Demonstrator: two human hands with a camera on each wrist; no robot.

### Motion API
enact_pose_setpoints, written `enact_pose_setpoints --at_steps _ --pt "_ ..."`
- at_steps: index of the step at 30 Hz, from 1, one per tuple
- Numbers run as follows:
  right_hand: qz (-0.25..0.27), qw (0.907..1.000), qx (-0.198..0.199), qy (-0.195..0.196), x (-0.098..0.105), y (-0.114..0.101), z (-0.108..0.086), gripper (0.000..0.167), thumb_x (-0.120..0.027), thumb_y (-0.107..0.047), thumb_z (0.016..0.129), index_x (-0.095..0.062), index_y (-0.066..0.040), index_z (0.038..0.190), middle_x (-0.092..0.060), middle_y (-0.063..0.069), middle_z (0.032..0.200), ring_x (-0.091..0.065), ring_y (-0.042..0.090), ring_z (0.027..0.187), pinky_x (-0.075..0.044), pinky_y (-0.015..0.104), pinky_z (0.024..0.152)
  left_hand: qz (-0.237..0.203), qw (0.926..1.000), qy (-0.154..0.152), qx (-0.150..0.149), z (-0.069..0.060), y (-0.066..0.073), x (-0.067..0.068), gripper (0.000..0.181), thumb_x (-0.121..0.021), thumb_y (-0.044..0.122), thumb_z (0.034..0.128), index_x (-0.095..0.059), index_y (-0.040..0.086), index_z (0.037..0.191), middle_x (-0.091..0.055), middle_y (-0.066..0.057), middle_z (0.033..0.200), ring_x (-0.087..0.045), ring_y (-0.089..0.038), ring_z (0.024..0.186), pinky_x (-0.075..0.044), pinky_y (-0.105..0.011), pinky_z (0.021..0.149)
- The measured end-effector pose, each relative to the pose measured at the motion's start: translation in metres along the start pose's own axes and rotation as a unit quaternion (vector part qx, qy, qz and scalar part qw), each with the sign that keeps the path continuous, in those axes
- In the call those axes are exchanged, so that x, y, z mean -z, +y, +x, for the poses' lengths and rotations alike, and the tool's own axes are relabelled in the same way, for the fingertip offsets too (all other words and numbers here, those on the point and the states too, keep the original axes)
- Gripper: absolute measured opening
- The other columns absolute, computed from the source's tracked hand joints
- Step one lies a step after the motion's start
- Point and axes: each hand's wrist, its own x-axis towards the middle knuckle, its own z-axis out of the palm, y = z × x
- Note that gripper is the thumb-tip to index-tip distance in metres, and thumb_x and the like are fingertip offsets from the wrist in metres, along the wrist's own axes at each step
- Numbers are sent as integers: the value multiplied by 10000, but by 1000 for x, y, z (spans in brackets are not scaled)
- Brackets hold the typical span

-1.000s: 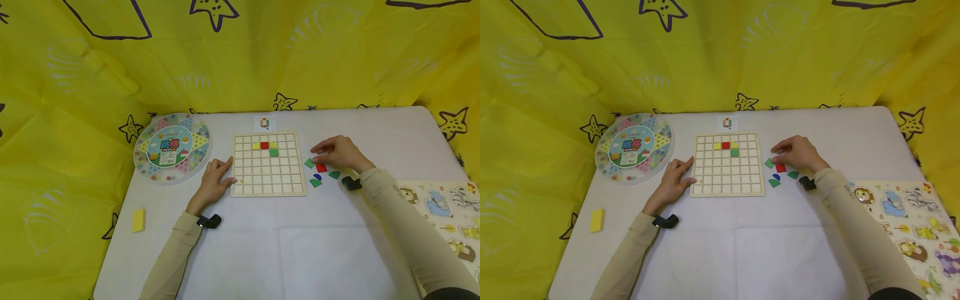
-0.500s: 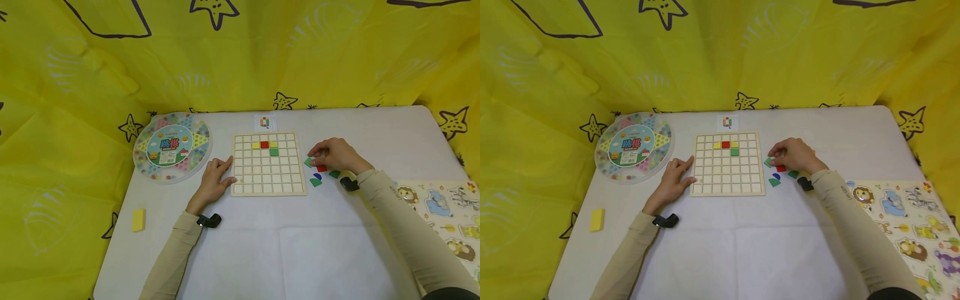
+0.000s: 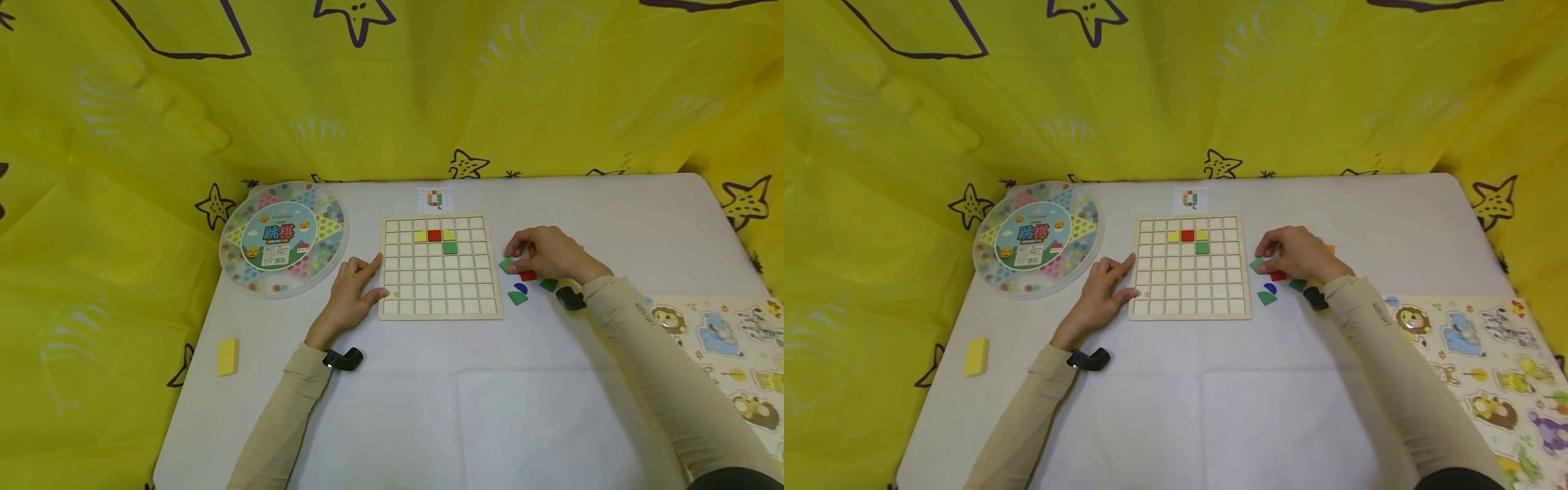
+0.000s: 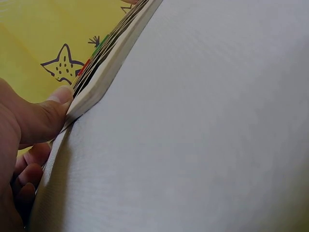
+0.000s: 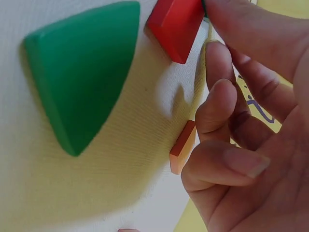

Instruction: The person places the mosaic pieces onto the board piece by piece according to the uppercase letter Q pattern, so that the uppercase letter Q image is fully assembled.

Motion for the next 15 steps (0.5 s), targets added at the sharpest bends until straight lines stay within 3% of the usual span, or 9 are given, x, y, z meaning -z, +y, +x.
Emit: enact_pose_setpoints --at_steps 8,15 --pt "282 9991 -49 317 0 -3 0 201 -825 -208 944 -697 -67 1010 -698 74 916 -566 225 813 -448 298 734 6 10000 -33 2 0 2 1 707 -781 184 953 -486 -8 1565 -527 -187 1171 -431 -323 1024 -352 -416 862" --pt "679 9953 39 694 -2 -4 5 232 -682 -174 1031 -667 -76 1241 -667 128 1002 -562 249 852 -461 301 731 -42 9999 -49 91 0 0 0 729 -787 186 947 -473 11 1580 -530 -176 1178 -430 -317 1030 -347 -415 868"
